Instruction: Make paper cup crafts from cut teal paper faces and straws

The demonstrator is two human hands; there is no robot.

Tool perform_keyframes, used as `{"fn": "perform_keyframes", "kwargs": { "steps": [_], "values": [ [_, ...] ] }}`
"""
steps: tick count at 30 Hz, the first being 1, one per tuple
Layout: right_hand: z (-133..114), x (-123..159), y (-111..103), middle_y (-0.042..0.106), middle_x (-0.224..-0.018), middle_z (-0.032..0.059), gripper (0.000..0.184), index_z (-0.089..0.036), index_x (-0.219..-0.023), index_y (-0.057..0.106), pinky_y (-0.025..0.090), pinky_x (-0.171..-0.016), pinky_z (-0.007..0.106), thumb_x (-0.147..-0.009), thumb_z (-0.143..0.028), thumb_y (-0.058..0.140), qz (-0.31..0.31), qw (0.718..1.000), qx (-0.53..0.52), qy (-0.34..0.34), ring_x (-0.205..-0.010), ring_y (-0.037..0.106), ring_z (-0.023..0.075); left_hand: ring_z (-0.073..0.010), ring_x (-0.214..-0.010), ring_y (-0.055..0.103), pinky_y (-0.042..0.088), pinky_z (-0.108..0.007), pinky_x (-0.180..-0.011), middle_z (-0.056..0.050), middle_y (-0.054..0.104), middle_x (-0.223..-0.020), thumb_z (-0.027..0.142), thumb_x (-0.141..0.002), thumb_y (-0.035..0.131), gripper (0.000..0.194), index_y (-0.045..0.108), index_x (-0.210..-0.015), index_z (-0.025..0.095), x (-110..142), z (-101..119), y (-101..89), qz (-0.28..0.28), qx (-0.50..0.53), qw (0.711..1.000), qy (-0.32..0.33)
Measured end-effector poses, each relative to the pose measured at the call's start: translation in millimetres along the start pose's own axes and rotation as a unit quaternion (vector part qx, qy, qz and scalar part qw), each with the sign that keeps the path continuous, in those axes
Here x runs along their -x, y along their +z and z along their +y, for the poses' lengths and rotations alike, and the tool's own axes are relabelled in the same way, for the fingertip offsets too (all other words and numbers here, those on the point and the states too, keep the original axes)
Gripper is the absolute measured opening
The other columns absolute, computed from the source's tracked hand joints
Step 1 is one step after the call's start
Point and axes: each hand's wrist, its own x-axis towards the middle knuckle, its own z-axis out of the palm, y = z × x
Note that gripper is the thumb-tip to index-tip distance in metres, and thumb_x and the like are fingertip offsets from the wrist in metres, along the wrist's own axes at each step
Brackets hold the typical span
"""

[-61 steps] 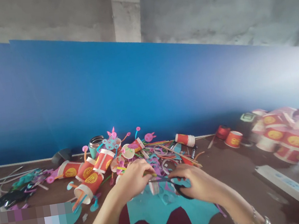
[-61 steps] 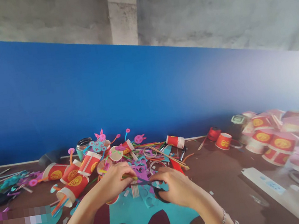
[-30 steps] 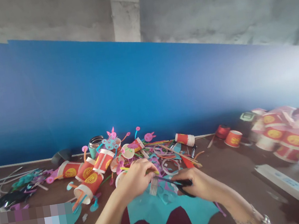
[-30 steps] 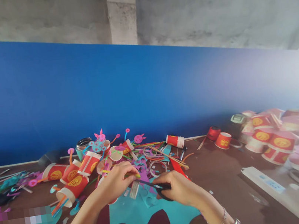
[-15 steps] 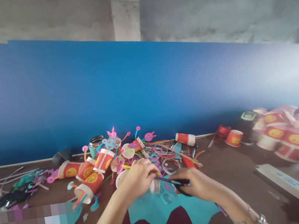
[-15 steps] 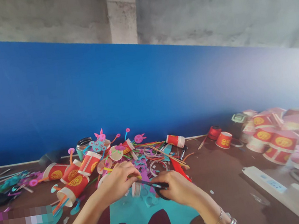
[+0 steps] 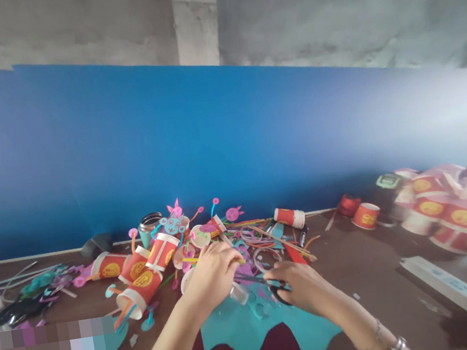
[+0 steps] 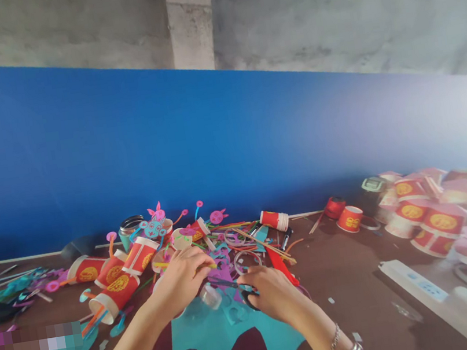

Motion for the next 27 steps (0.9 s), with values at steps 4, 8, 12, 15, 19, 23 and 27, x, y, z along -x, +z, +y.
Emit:
{"fn": "perform_keyframes", "kwargs": {
  "steps": [4, 8, 12, 15, 19, 23, 27],
  "values": [
    [7, -9, 18, 0.066, -0.085, 0.0005, 0.031, -0.027, -0.102, 0.062, 0.036, -0.064, 0.023, -0.072, -0.023, 0.057, 0.035, 0.998, -0.044, 0.039, -0.077, 0.060, 0.0175, -0.0199, -0.085, 0.060, 0.042, -0.030, -0.076, -0.003, 0.067, -0.086, 0.018, -0.080, 0.056, 0.016, 0.069, -0.088, 0.023, -2, 0, -1.5, 0.047, 0.118, 0.990, -0.056],
    [10, -21, 38, 0.067, -0.077, 0.0032, 0.030, -0.019, -0.100, 0.059, 0.037, -0.063, 0.025, -0.071, -0.025, 0.059, 0.069, 0.989, -0.012, 0.131, -0.075, 0.062, 0.0203, -0.0167, -0.071, 0.059, 0.043, -0.025, -0.063, -0.004, 0.066, -0.077, 0.029, -0.076, 0.063, 0.019, 0.067, -0.091, 0.018, -3, 7, -4.3, 0.076, 0.317, 0.931, -0.165],
    [0, -29, 54, 0.069, -0.089, 0.0085, 0.018, -0.018, -0.086, 0.063, 0.039, -0.066, 0.027, -0.069, -0.022, 0.060, 0.049, 0.987, 0.045, 0.145, -0.082, 0.064, 0.0234, -0.0112, -0.058, 0.056, 0.042, -0.022, -0.054, 0.000, 0.059, -0.065, 0.034, -0.071, 0.069, 0.023, 0.063, -0.083, 0.015, -3, 17, -6.9, 0.033, 0.527, 0.819, -0.222],
    [-4, -34, 64, 0.068, -0.095, 0.0131, 0.018, -0.016, -0.084, 0.065, 0.041, -0.071, 0.029, -0.069, -0.024, 0.060, 0.040, 0.987, 0.035, 0.153, -0.089, 0.063, 0.0267, -0.0081, -0.051, 0.052, 0.038, -0.019, -0.047, 0.004, 0.053, -0.061, 0.032, -0.068, 0.073, 0.024, 0.060, -0.081, 0.017, -3, 17, -2.4, 0.016, 0.638, 0.724, -0.263],
    [8, -40, 73, 0.069, -0.088, 0.0084, 0.032, -0.016, -0.093, 0.063, 0.042, -0.071, 0.026, -0.063, -0.023, 0.066, 0.006, 0.987, -0.045, 0.156, -0.086, 0.063, 0.0234, -0.0041, -0.049, 0.046, 0.030, -0.015, -0.040, 0.002, 0.052, -0.069, 0.032, -0.071, 0.071, 0.024, 0.063, -0.084, 0.014, -3, 14, 5.1, 0.003, 0.694, 0.659, -0.290],
    [15, -43, 63, 0.068, -0.077, 0.0005, 0.038, -0.018, -0.094, 0.064, 0.041, -0.063, 0.023, -0.056, -0.022, 0.072, 0.003, 0.990, -0.091, 0.110, -0.073, 0.061, 0.0180, -0.0016, -0.047, 0.041, 0.023, -0.013, -0.038, 0.001, 0.050, -0.070, 0.035, -0.075, 0.068, 0.028, 0.064, -0.090, 0.011, -4, 13, 4.9, -0.010, 0.698, 0.656, -0.287],
    [-7, -48, 27, 0.058, -0.055, -0.0008, 0.025, -0.015, -0.071, 0.067, 0.036, -0.054, 0.023, -0.081, -0.029, 0.049, 0.101, 0.957, -0.263, 0.060, -0.054, 0.052, 0.0131, -0.0012, -0.043, 0.036, 0.020, -0.013, -0.037, 0.005, 0.045, -0.062, 0.039, -0.076, 0.066, 0.032, 0.063, -0.092, 0.012, -5, 14, 3.7, -0.051, 0.705, 0.649, -0.281]
  ]
}}
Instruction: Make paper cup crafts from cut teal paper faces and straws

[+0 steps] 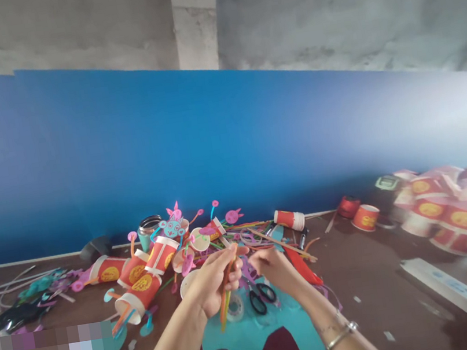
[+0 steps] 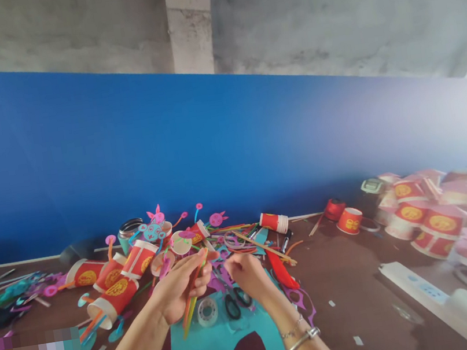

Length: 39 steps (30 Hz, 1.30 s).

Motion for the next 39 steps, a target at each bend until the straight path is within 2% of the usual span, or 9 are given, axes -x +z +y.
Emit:
{"fn": "perform_keyframes", "kwargs": {
  "steps": [3, 6, 9, 12, 18, 23, 28, 34, 39],
  "values": [
    [-34, -3, -7, 0.062, -0.066, 0.0009, 0.038, -0.016, -0.086, 0.069, 0.037, -0.052, 0.024, -0.086, -0.045, 0.045, 0.043, 0.981, -0.191, 0.009, -0.053, 0.049, 0.0124, -0.0034, -0.040, 0.036, 0.024, -0.015, -0.036, 0.007, 0.042, -0.054, 0.048, -0.076, 0.061, 0.036, 0.062, -0.090, 0.015, -2, -3, -0.1, 0.002, -0.020, 0.999, -0.036],
    [-52, -5, -2, 0.065, -0.072, 0.0027, 0.034, -0.018, -0.085, 0.072, 0.043, -0.067, 0.028, -0.081, -0.047, 0.054, -0.012, 0.963, -0.269, -0.030, -0.070, 0.057, 0.0170, -0.0063, -0.039, 0.040, 0.032, -0.018, -0.037, 0.005, 0.047, -0.051, 0.054, -0.076, 0.058, 0.039, 0.059, -0.075, 0.015, -3, -7, 0.0, 0.049, -0.083, 0.995, -0.007],
    [-51, -11, 8, 0.065, -0.082, 0.0048, 0.026, -0.017, -0.073, 0.072, 0.044, -0.075, 0.030, -0.069, -0.043, 0.070, 0.044, 0.955, -0.288, -0.052, -0.083, 0.058, 0.0204, -0.0096, -0.041, 0.047, 0.039, -0.022, -0.041, 0.000, 0.055, -0.051, 0.058, -0.075, 0.055, 0.046, 0.058, -0.063, 0.014, -3, -10, 1.8, 0.090, -0.152, 0.983, 0.045],
    [-44, -16, 12, 0.064, -0.085, 0.0067, 0.025, -0.016, -0.069, 0.072, 0.045, -0.074, 0.031, -0.065, -0.041, 0.073, 0.091, 0.943, -0.315, -0.064, -0.085, 0.058, 0.0215, -0.0127, -0.045, 0.054, 0.043, -0.025, -0.048, -0.002, 0.059, -0.054, 0.060, -0.075, 0.054, 0.047, 0.061, -0.067, 0.014, -1, -8, 5.1, 0.097, -0.178, 0.977, 0.060],
    [-48, -14, 3, 0.065, -0.076, 0.0041, 0.022, -0.017, -0.069, 0.071, 0.044, -0.067, 0.028, -0.069, -0.039, 0.069, 0.064, 0.949, -0.304, -0.056, -0.075, 0.058, 0.0185, -0.0142, -0.053, 0.057, 0.043, -0.024, -0.054, -0.001, 0.061, -0.058, 0.056, -0.074, 0.057, 0.041, 0.063, -0.073, 0.015, -2, -9, 8.2, 0.063, -0.216, 0.969, 0.098],
    [-54, -9, -3, 0.065, -0.076, 0.0033, 0.021, -0.017, -0.066, 0.068, 0.042, -0.067, 0.027, -0.073, -0.036, 0.066, 0.061, 0.961, -0.256, -0.091, -0.074, 0.056, 0.0173, -0.0104, -0.048, 0.048, 0.035, -0.021, -0.046, 0.002, 0.054, -0.052, 0.053, -0.077, 0.056, 0.040, 0.062, -0.067, 0.014, -4, -12, 3.2, 0.069, -0.296, 0.942, 0.143],
    [-55, -7, -11, 0.060, -0.061, 0.0007, 0.028, -0.016, -0.066, 0.068, 0.037, -0.055, 0.025, -0.068, -0.044, 0.070, 0.122, 0.937, -0.328, -0.013, -0.059, 0.050, 0.0138, -0.0141, -0.062, 0.058, 0.041, -0.022, -0.053, -0.003, 0.067, -0.073, 0.043, -0.078, 0.059, 0.033, 0.067, -0.094, 0.015, -3, 0, -8.4, 0.088, -0.244, 0.956, 0.140],
    [-53, -8, -14, 0.061, -0.061, 0.0008, 0.033, -0.015, -0.065, 0.066, 0.038, -0.053, 0.024, -0.060, -0.046, 0.077, 0.064, 0.865, -0.494, 0.050, -0.056, 0.052, 0.0125, -0.0169, -0.080, 0.060, 0.047, -0.026, -0.067, -0.005, 0.067, -0.094, 0.028, -0.071, 0.071, 0.031, 0.067, -0.101, 0.022, -1, 4, -13.8, -0.016, -0.217, 0.954, 0.205],
    [-56, -5, -15, 0.059, -0.059, -0.0007, 0.032, -0.015, -0.063, 0.066, 0.039, -0.053, 0.023, -0.059, -0.044, 0.079, 0.000, 0.861, -0.508, 0.040, -0.054, 0.051, 0.0104, -0.0173, -0.081, 0.059, 0.046, -0.026, -0.068, -0.006, 0.065, -0.092, 0.031, -0.073, 0.070, 0.023, 0.070, -0.095, 0.021, 7, 5, -12.7, -0.076, -0.236, 0.949, 0.196]
  ]
}}
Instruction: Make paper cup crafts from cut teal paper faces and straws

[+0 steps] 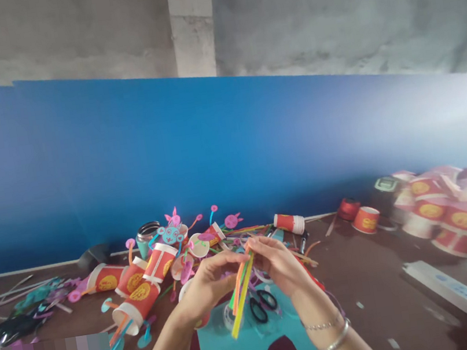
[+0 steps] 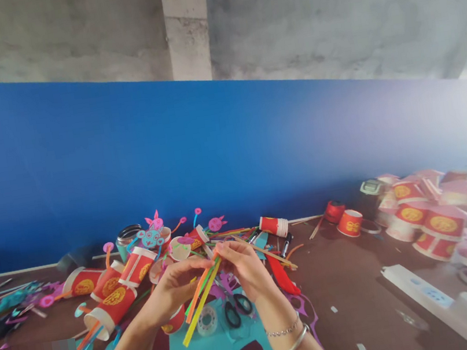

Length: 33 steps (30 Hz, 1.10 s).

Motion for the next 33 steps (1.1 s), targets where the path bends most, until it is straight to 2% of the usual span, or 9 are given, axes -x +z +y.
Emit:
{"fn": "perform_keyframes", "kwargs": {
  "steps": [3, 6, 8, 10, 15, 18, 24, 30, 33],
  "values": [
    [-2, 3, 1, 0.059, -0.058, -0.0009, 0.033, -0.015, -0.063, 0.065, 0.039, -0.052, 0.022, -0.059, -0.044, 0.079, -0.025, 0.999, -0.005, 0.024, -0.054, 0.053, 0.0106, -0.0152, -0.076, 0.057, 0.045, -0.025, -0.066, -0.005, 0.063, -0.088, 0.033, -0.071, 0.073, 0.022, 0.069, -0.088, 0.019, 1, 2, 0.0, -0.002, 0.011, 1.000, -0.001],
    [-4, 5, 2, 0.060, -0.057, -0.0007, 0.034, -0.015, -0.065, 0.064, 0.036, -0.050, 0.022, -0.060, -0.045, 0.078, -0.042, 0.999, 0.001, 0.027, -0.052, 0.051, 0.0099, -0.0137, -0.073, 0.055, 0.044, -0.024, -0.066, -0.004, 0.063, -0.083, 0.035, -0.071, 0.072, 0.023, 0.068, -0.084, 0.017, -2, 0, 4.1, 0.076, 0.044, 0.996, 0.015],
    [-4, 6, 2, 0.061, -0.059, -0.0006, 0.033, -0.015, -0.064, 0.064, 0.035, -0.050, 0.022, -0.062, -0.045, 0.077, -0.047, 0.999, 0.020, 0.014, -0.051, 0.050, 0.0092, -0.0120, -0.067, 0.054, 0.043, -0.023, -0.064, -0.002, 0.062, -0.075, 0.035, -0.072, 0.071, 0.021, 0.067, -0.081, 0.016, -5, -2, 8.1, 0.128, 0.087, 0.988, -0.001],
    [-5, 7, 3, 0.062, -0.059, -0.0002, 0.032, -0.015, -0.063, 0.064, 0.035, -0.051, 0.022, -0.064, -0.045, 0.075, -0.053, 0.997, 0.056, -0.006, -0.052, 0.049, 0.0089, -0.0099, -0.062, 0.053, 0.043, -0.022, -0.062, 0.000, 0.059, -0.066, 0.035, -0.072, 0.070, 0.021, 0.064, -0.075, 0.016, -7, -4, 11.5, 0.145, 0.134, 0.980, -0.028],
    [-8, 8, -1, 0.058, -0.053, -0.0015, 0.031, -0.014, -0.065, 0.066, 0.030, -0.047, 0.021, -0.070, -0.044, 0.071, -0.082, 0.984, 0.157, -0.030, -0.048, 0.046, 0.0082, -0.0082, -0.062, 0.051, 0.041, -0.020, -0.063, 0.000, 0.058, -0.068, 0.034, -0.075, 0.068, 0.021, 0.064, -0.075, 0.014, -6, -6, 14.0, 0.094, 0.191, 0.976, -0.051],
    [-11, 9, -5, 0.059, -0.055, -0.0013, 0.030, -0.015, -0.064, 0.065, 0.033, -0.048, 0.022, -0.070, -0.043, 0.070, -0.102, 0.978, 0.181, -0.031, -0.049, 0.047, 0.0084, -0.0095, -0.064, 0.051, 0.041, -0.021, -0.065, -0.001, 0.059, -0.069, 0.038, -0.077, 0.066, 0.024, 0.065, -0.075, 0.014, -5, -7, 14.2, 0.071, 0.208, 0.973, -0.062],
    [-14, 12, -9, 0.059, -0.052, -0.0022, 0.029, -0.015, -0.063, 0.065, 0.034, -0.048, 0.021, -0.068, -0.043, 0.072, -0.134, 0.968, 0.213, -0.012, -0.047, 0.048, 0.0078, -0.0110, -0.065, 0.051, 0.040, -0.022, -0.063, -0.001, 0.056, -0.067, 0.037, -0.068, 0.073, 0.024, 0.064, -0.071, 0.014, -4, -5, 16.9, 0.031, 0.257, 0.962, -0.090],
    [-20, 15, -7, 0.068, -0.064, 0.0053, 0.038, -0.012, -0.071, 0.069, 0.045, -0.056, 0.024, -0.064, -0.050, 0.073, -0.197, 0.956, 0.218, 0.009, -0.062, 0.062, 0.0150, -0.0089, -0.058, 0.049, 0.039, -0.020, -0.056, -0.001, 0.053, -0.063, 0.032, -0.063, 0.075, 0.024, 0.062, -0.064, 0.011, -3, -5, 16.8, 0.023, 0.262, 0.942, -0.206],
    [-21, 14, -8, 0.069, -0.066, 0.0061, 0.039, -0.012, -0.071, 0.069, 0.046, -0.056, 0.025, -0.064, -0.050, 0.073, -0.188, 0.953, 0.236, 0.015, -0.062, 0.062, 0.0153, -0.0087, -0.059, 0.052, 0.039, -0.019, -0.055, -0.001, 0.057, -0.066, 0.035, -0.063, 0.078, 0.029, 0.063, -0.070, 0.011, -3, -4, 17.6, 0.044, 0.236, 0.946, -0.220]
  ]
}}
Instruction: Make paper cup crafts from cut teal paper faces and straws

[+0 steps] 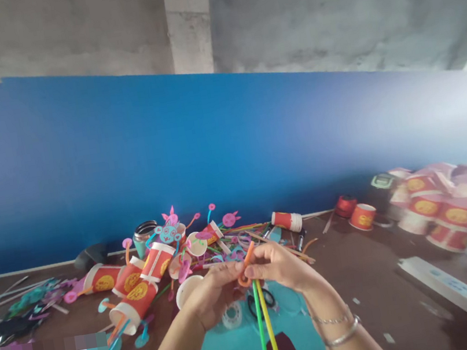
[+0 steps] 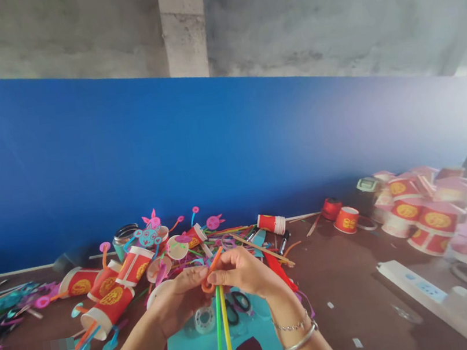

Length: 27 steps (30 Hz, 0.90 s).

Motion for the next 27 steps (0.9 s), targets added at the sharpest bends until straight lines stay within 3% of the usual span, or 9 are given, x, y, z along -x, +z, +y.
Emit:
{"fn": "perform_keyframes", "kwargs": {
  "steps": [4, 7, 10, 14, 19, 21, 24, 27],
  "values": [
    [5, -3, 2, 0.067, -0.065, 0.0019, 0.033, -0.015, -0.080, 0.062, 0.045, -0.056, 0.025, -0.068, -0.044, 0.072, 0.069, 0.998, 0.009, -0.004, -0.060, 0.062, 0.0146, -0.0099, -0.060, 0.057, 0.040, -0.019, -0.053, 0.000, 0.060, -0.067, 0.044, -0.065, 0.075, 0.035, 0.062, -0.076, 0.014, -2, -1, 2.7, 0.045, -0.047, 0.998, 0.013],
    [7, -5, 6, 0.059, -0.057, -0.0055, 0.030, -0.019, -0.090, 0.053, 0.040, -0.050, 0.022, -0.071, -0.035, 0.070, 0.125, 0.988, 0.074, -0.042, -0.052, 0.055, 0.0112, -0.0072, -0.046, 0.051, 0.027, -0.016, -0.038, 0.003, 0.056, -0.056, 0.051, -0.064, 0.072, 0.040, 0.060, -0.074, 0.015, -4, -2, 2.9, 0.082, -0.067, 0.994, -0.005],
    [7, -4, 10, 0.057, -0.062, -0.0067, 0.034, -0.022, -0.102, 0.048, 0.040, -0.053, 0.022, -0.073, -0.026, 0.067, 0.167, 0.968, 0.165, -0.090, -0.056, 0.055, 0.0116, -0.0031, -0.038, 0.045, 0.018, -0.016, -0.033, 0.001, 0.061, -0.060, 0.049, -0.065, 0.072, 0.038, 0.062, -0.075, 0.013, -4, -1, 0.8, 0.068, -0.059, 0.996, -0.016],
    [9, -3, 12, 0.061, -0.073, -0.0034, 0.042, -0.023, -0.113, 0.044, 0.043, -0.065, 0.026, -0.076, -0.022, 0.063, 0.176, 0.943, 0.252, -0.125, -0.068, 0.058, 0.0143, -0.0065, -0.045, 0.057, 0.032, -0.014, -0.036, -0.001, 0.066, -0.064, 0.042, -0.067, 0.073, 0.032, 0.065, -0.077, 0.012, -6, 0, -2.9, 0.051, -0.030, 0.998, -0.001],
    [17, -8, 8, 0.055, -0.079, -0.0016, 0.044, -0.021, -0.111, 0.046, 0.042, -0.070, 0.027, -0.073, -0.026, 0.067, 0.236, 0.898, 0.335, -0.160, -0.072, 0.054, 0.0154, -0.0097, -0.051, 0.063, 0.047, -0.015, -0.044, -0.002, 0.067, -0.063, 0.030, -0.072, 0.072, 0.020, 0.066, -0.078, 0.011, -10, -3, -4.5, 0.105, 0.013, 0.994, 0.010],
    [18, -9, 6, 0.053, -0.075, -0.0021, 0.033, -0.021, -0.105, 0.049, 0.042, -0.066, 0.025, -0.078, -0.033, 0.063, 0.240, 0.903, 0.321, -0.154, -0.067, 0.053, 0.0141, -0.0109, -0.053, 0.065, 0.051, -0.016, -0.048, -0.003, 0.068, -0.065, 0.026, -0.075, 0.070, 0.016, 0.066, -0.080, 0.011, -13, -3, -6.4, 0.127, 0.033, 0.990, 0.042],
    [16, -8, 4, 0.054, -0.070, -0.0023, 0.019, -0.020, -0.099, 0.050, 0.040, -0.059, 0.023, -0.089, -0.036, 0.046, 0.208, 0.933, 0.262, -0.132, -0.060, 0.051, 0.0121, -0.0111, -0.056, 0.066, 0.054, -0.016, -0.052, -0.003, 0.068, -0.066, 0.021, -0.079, 0.066, 0.009, 0.065, -0.082, 0.012, -18, -1, -11.6, 0.166, 0.081, 0.977, 0.109],
    [14, -4, 5, 0.059, -0.069, -0.0023, 0.019, -0.021, -0.099, 0.051, 0.038, -0.055, 0.022, -0.084, -0.033, 0.054, 0.138, 0.957, 0.242, -0.081, -0.059, 0.053, 0.0123, -0.0116, -0.061, 0.068, 0.056, -0.017, -0.059, -0.004, 0.069, -0.070, 0.018, -0.082, 0.062, 0.008, 0.064, -0.079, 0.012, -22, 0, -16.1, 0.191, 0.122, 0.961, 0.158]
  ]
}}
